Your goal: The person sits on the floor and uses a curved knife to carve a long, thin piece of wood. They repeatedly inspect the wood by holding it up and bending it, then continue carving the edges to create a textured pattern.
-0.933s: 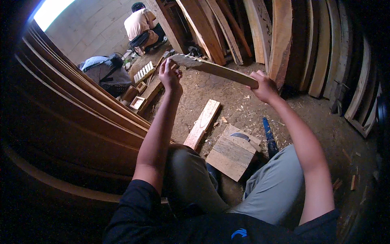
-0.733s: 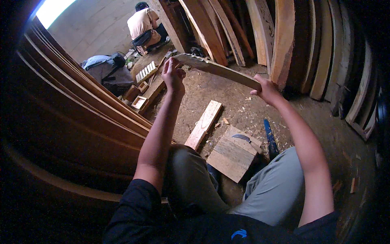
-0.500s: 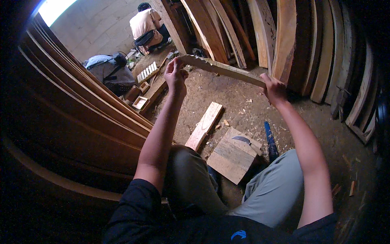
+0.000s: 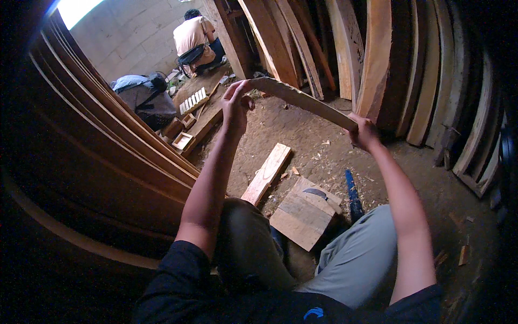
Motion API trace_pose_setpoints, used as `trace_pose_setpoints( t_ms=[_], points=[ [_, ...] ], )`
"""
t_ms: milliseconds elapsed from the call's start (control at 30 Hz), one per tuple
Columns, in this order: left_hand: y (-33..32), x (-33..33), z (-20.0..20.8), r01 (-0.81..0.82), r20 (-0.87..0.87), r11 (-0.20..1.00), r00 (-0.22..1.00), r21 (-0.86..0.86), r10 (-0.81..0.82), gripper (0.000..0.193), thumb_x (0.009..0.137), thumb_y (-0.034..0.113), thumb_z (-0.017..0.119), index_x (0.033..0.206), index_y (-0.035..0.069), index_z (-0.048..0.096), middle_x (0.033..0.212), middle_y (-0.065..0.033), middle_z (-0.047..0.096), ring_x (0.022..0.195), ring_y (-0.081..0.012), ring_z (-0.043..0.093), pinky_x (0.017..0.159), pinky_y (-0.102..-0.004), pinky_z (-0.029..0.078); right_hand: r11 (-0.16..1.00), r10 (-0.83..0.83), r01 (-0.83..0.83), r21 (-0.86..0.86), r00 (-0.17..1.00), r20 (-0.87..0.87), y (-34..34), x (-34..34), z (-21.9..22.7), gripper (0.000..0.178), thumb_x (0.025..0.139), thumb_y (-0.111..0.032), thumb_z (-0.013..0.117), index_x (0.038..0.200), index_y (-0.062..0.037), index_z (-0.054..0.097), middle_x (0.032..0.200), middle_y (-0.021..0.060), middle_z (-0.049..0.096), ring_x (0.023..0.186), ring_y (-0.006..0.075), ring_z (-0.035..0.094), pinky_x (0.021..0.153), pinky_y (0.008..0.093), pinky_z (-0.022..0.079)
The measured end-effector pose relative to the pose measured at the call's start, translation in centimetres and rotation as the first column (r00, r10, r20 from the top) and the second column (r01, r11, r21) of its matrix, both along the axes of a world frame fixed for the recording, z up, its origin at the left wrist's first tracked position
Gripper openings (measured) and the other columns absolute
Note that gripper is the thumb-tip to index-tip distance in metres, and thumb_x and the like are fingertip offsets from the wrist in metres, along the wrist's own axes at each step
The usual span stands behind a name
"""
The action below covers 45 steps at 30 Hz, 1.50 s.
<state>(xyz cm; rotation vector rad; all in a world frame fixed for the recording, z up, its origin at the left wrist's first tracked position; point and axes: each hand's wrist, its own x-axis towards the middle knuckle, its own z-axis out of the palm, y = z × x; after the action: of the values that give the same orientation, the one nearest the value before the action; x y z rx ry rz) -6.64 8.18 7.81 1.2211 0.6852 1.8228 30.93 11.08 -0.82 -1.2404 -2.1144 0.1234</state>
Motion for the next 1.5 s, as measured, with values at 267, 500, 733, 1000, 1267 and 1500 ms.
trace_pose_setpoints(
  t_ms=[267, 500, 733, 1000, 1267, 1500],
  points=[
    [0.1, -0.2, -0.6, 0.017, 0.002, 0.999, 1.0, -0.039, -0.017, 0.025, 0.092, 0.024, 0.054, 0.101, 0.003, 0.063, 0.094, -0.0097, 0.067, 0.059, -0.0133, 0.056, 0.046, -0.0264, 0.043, 0.989, 0.021, -0.023, -0.144, 1.0, -0.021, -1.5, -0.4, 1.0, 0.022, 0.075, -0.018, 0.071, 0.089, -0.006, 0.059, 0.081, 0.0157, 0.064, 0.081, 0.035, 0.065, 0.068, 0.042, 0.05],
    [0.4, -0.4, -0.9, -0.029, 0.017, 0.995, 0.999, -0.094, 0.03, 0.025, 0.092, 0.026, 0.059, 0.102, 0.003, 0.063, 0.094, -0.0102, 0.068, 0.052, -0.0128, 0.055, 0.045, -0.0249, 0.044, 0.988, 0.015, -0.019, -0.151, 0.999, -0.03, -1.5, -1.0, 0.9, 0.022, 0.074, -0.017, 0.071, 0.088, -0.0045, 0.059, 0.08, 0.0171, 0.064, 0.08, 0.0355, 0.065, 0.068, 0.0415, 0.05],
    [0.2, 0.3, -0.7, -0.073, -0.007, 0.996, 0.997, -0.05, 0.073, 0.026, 0.091, 0.024, 0.064, 0.11, 0.006, 0.063, 0.094, -0.0075, 0.068, 0.051, -0.0088, 0.053, 0.045, -0.0229, 0.043, 0.977, 0.072, -0.085, -0.195, 0.995, -0.07, -1.2, -0.7, 0.5, 0.021, 0.071, -0.015, 0.069, 0.086, -0.0038, 0.059, 0.077, 0.0147, 0.064, 0.074, 0.0286, 0.065, 0.067, 0.0381, 0.049],
    [-0.2, 0.2, -0.6, 0.0, -0.061, 0.999, 0.998, -0.034, -0.002, 0.033, 0.091, 0.023, 0.064, 0.121, 0.008, 0.059, 0.099, -0.004, 0.066, 0.052, -0.0062, 0.052, 0.047, -0.0206, 0.042, 0.92, 0.165, -0.208, -0.332, 0.975, -0.151, 0.3, -0.1, -0.9, 0.022, 0.065, -0.01, 0.069, 0.083, -0.0007, 0.061, 0.076, 0.0062, 0.066, 0.074, 0.0149, 0.062, 0.067, 0.0319, 0.048],
    [-0.1, 0.3, -0.8, 0.097, -0.073, 0.995, 0.992, -0.022, -0.098, 0.034, 0.093, 0.022, 0.061, 0.124, 0.008, 0.058, 0.099, -0.001, 0.064, 0.059, -0.0063, 0.055, 0.05, -0.02, 0.042, 0.899, 0.162, -0.215, -0.382, 0.973, -0.166, 1.0, 0.3, -1.5, 0.025, 0.065, -0.009, 0.071, 0.086, -0.0005, 0.062, 0.08, 0.0051, 0.067, 0.077, 0.0136, 0.063, 0.072, 0.0308, 0.049],
    [-0.8, 0.7, -0.1, 0.038, -0.05, 0.999, 0.998, -0.033, -0.04, 0.03, 0.095, 0.024, 0.058, 0.121, 0.011, 0.058, 0.111, -0.002, 0.065, 0.063, -0.0079, 0.058, 0.052, -0.0201, 0.044, 0.871, 0.195, -0.27, -0.41, 0.957, -0.217, 0.5, -0.5, -0.8, 0.027, 0.066, -0.009, 0.073, 0.089, -0.0007, 0.062, 0.082, 0.0041, 0.067, 0.081, 0.0129, 0.062, 0.076, 0.0308, 0.049]
  ],
)
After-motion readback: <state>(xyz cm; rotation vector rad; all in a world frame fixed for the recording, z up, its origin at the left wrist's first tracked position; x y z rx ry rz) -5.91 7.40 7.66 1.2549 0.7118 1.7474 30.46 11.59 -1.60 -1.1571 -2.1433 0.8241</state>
